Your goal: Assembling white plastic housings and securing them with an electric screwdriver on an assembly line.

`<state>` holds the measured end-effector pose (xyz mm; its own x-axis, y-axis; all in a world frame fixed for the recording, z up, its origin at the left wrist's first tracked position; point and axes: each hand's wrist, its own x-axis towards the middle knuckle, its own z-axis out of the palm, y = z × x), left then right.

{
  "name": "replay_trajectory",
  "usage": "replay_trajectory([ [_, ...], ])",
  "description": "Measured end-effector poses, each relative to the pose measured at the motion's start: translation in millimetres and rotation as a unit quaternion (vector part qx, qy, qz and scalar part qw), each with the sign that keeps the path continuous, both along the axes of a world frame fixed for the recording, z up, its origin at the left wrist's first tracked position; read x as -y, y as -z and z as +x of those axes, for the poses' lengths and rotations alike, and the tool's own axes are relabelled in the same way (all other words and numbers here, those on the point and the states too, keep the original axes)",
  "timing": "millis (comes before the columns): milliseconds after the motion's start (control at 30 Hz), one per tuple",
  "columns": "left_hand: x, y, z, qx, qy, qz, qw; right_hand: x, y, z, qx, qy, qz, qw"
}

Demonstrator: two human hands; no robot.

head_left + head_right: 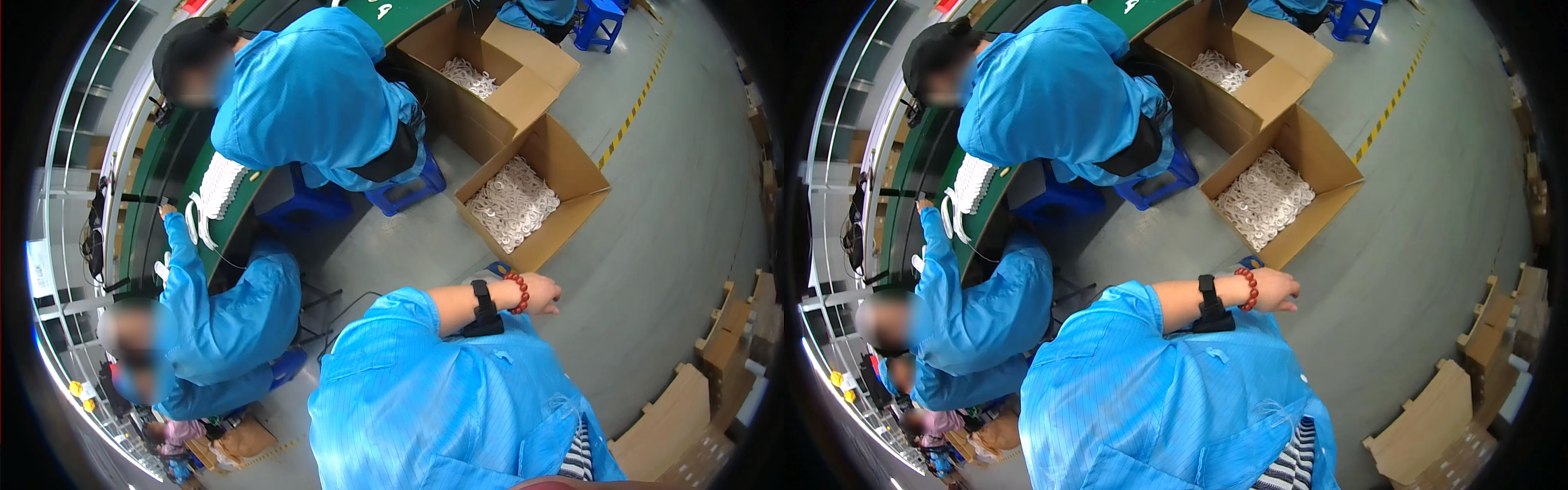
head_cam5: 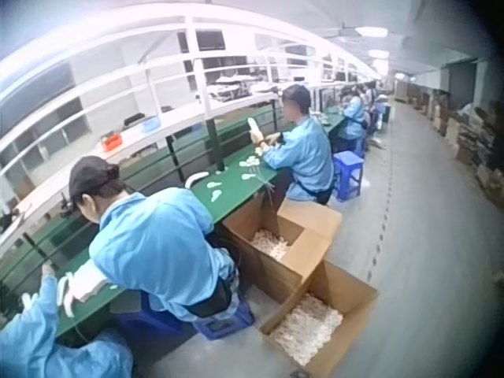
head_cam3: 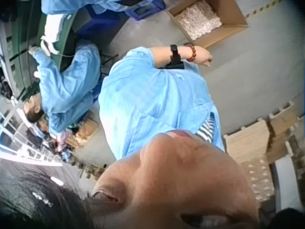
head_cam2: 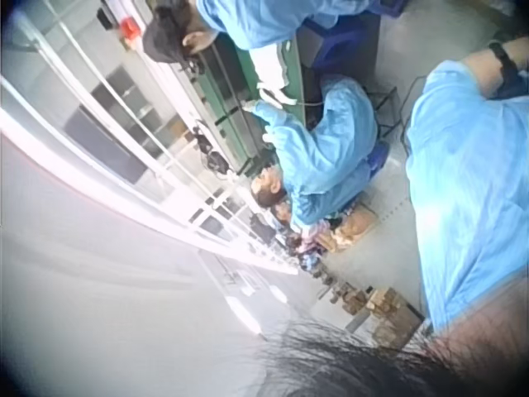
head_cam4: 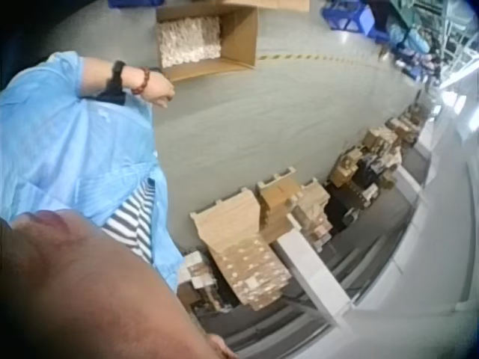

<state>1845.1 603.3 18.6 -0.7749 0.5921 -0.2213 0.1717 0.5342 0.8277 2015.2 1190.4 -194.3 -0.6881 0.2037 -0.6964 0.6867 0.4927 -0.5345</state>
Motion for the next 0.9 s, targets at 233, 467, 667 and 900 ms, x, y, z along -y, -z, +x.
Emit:
replay_trajectory([
  [233,-27.9,-24.2,-69.4,-0.064,-0.078,-0.013,0.995,94.8,-61.5,-214.3,-0.020,0.010,-0.105,0.994],
  [467,-41.4,-5.3,-85.5,0.033,-0.268,-0.090,0.959,80.4,-47.9,-399.9,0.061,-0.273,-0.130,0.951],
  [667,-64.9,133.7,-91.2,0.188,-0.495,-0.093,0.843,-78.2,54.3,-540.6,0.043,-0.354,-0.046,0.933],
  [900,-207.3,296.4,34.7,0.400,-0.495,-0.210,0.742,-143.5,24.6,-707.7,-0.036,-0.338,-0.056,0.939],
])
